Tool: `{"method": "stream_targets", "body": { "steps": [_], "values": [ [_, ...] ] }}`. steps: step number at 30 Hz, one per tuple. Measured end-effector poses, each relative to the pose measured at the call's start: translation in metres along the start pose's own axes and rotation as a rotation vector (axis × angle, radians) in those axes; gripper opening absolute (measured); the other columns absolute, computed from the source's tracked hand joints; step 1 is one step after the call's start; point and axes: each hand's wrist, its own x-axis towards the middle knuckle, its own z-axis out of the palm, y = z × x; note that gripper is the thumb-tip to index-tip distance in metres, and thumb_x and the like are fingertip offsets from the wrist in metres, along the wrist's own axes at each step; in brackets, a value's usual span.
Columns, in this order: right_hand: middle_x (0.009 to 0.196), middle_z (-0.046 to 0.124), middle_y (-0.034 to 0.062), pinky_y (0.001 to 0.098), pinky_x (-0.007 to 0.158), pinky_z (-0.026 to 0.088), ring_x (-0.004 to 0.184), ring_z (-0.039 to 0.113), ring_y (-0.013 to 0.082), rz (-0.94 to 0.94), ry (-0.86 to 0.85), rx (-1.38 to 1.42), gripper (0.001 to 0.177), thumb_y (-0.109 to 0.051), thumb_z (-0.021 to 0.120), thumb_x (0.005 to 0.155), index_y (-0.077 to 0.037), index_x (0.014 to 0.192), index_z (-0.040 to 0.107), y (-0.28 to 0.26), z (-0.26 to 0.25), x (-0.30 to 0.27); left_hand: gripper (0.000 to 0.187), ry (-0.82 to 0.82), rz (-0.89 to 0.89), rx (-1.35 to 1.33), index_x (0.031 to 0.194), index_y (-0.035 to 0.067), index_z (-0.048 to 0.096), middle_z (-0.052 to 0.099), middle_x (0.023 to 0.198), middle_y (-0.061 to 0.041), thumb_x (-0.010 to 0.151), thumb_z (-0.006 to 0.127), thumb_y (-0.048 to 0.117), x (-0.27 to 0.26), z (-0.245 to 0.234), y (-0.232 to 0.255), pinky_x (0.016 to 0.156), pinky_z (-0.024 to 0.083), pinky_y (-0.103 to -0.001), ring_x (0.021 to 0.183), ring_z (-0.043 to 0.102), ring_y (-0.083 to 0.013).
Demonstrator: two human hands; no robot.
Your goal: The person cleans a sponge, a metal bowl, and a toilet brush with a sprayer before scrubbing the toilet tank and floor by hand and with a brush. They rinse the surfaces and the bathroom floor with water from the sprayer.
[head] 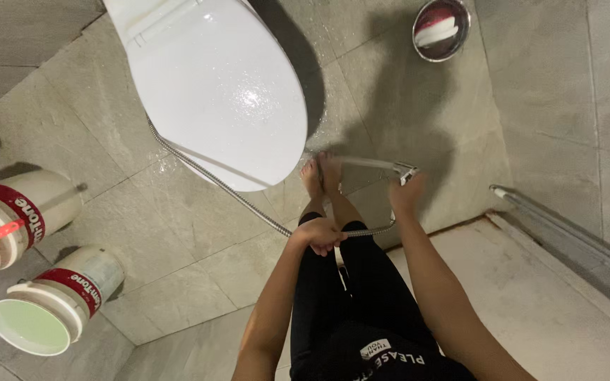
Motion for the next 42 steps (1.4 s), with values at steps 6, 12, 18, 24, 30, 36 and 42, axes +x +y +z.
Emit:
{"method": "stream_targets", "body": {
  "steps": [6, 12, 18, 24, 30, 36, 42],
  "values": [
    [0.125, 0.052, 0.0187, 0.0419, 0.1, 0.047, 0.116, 0.057, 0.0296, -0.137, 0.181, 0.163, 0.046, -0.007, 0.065, 0.093, 0.003, 0.132, 0.041, 0.003, -0.007, 0.01, 0.046, 0.012, 0.069, -0.067, 0.083, 0.002, 0.07, 0.066, 0.067, -0.008, 0.098, 0.064, 0.045, 0.005, -0.006, -0.006, 0.051, 0.058, -0.033, 0.056, 0.069, -0.0188],
    [0.125, 0.051, 0.022, 0.0454, 0.1, 0.045, 0.115, 0.056, 0.0318, -0.175, 0.151, -0.006, 0.058, -0.001, 0.066, 0.082, 0.004, 0.134, 0.041, 0.024, -0.025, 0.003, 0.043, 0.005, 0.099, -0.045, 0.085, 0.004, 0.077, 0.069, 0.068, -0.007, 0.095, 0.068, 0.044, -0.009, 0.001, -0.011, 0.051, 0.059, -0.031, 0.057, 0.07, -0.0165],
    [0.124, 0.057, 0.02, 0.0437, 0.097, 0.048, 0.11, 0.058, 0.0274, -0.386, 0.122, 0.117, 0.045, -0.002, 0.07, 0.091, 0.005, 0.128, 0.047, -0.03, -0.035, -0.029, 0.035, 0.025, 0.138, -0.095, 0.093, 0.004, 0.077, 0.071, 0.075, -0.006, 0.095, 0.067, 0.037, -0.042, -0.002, -0.02, 0.053, 0.061, -0.029, 0.06, 0.071, -0.0164],
    [0.107, 0.051, 0.0117, 0.0267, 0.061, 0.05, 0.08, 0.056, 0.0111, -0.409, 0.047, 0.341, 0.048, -0.007, 0.066, 0.099, 0.003, 0.132, 0.033, -0.145, -0.05, -0.095, 0.026, 0.159, 0.276, -0.255, 0.096, 0.006, 0.077, 0.07, 0.074, -0.007, 0.09, 0.07, 0.03, -0.1, -0.008, -0.038, 0.053, 0.06, -0.029, 0.06, 0.071, -0.0154],
    [0.092, 0.054, 0.0084, 0.0265, 0.057, 0.046, 0.068, 0.055, 0.0119, -0.726, 0.045, 0.611, 0.049, -0.007, 0.072, 0.103, -0.001, 0.132, 0.034, -0.237, -0.037, -0.136, 0.031, 0.403, 0.52, -0.426, 0.087, 0.002, 0.074, 0.065, 0.065, -0.003, 0.095, 0.073, 0.032, -0.177, -0.019, -0.05, 0.05, 0.052, -0.026, 0.052, 0.063, -0.0116],
    [0.093, 0.06, 0.0098, 0.03, 0.053, 0.051, 0.061, 0.06, 0.0163, -0.805, 0.091, 0.71, 0.042, -0.001, 0.066, 0.099, -0.001, 0.127, 0.036, -0.342, -0.027, -0.179, 0.037, 0.764, 0.574, -0.342, 0.087, 0.006, 0.074, 0.062, 0.061, -0.002, 0.101, 0.066, 0.038, -0.232, -0.045, -0.053, 0.053, 0.048, -0.026, 0.05, 0.057, -0.0106],
    [0.122, 0.058, 0.0196, 0.0408, 0.1, 0.051, 0.111, 0.062, 0.0335, -1.239, 0.425, 0.625, 0.042, 0.008, 0.066, 0.099, 0.004, 0.132, 0.041, -0.418, 0.012, -0.192, 0.032, 1.059, 0.837, -0.321, 0.097, 0.005, 0.077, 0.062, 0.062, -0.003, 0.096, 0.07, 0.036, -0.281, -0.083, -0.068, 0.055, 0.045, -0.029, 0.056, 0.056, -0.0102]
  ]
}}
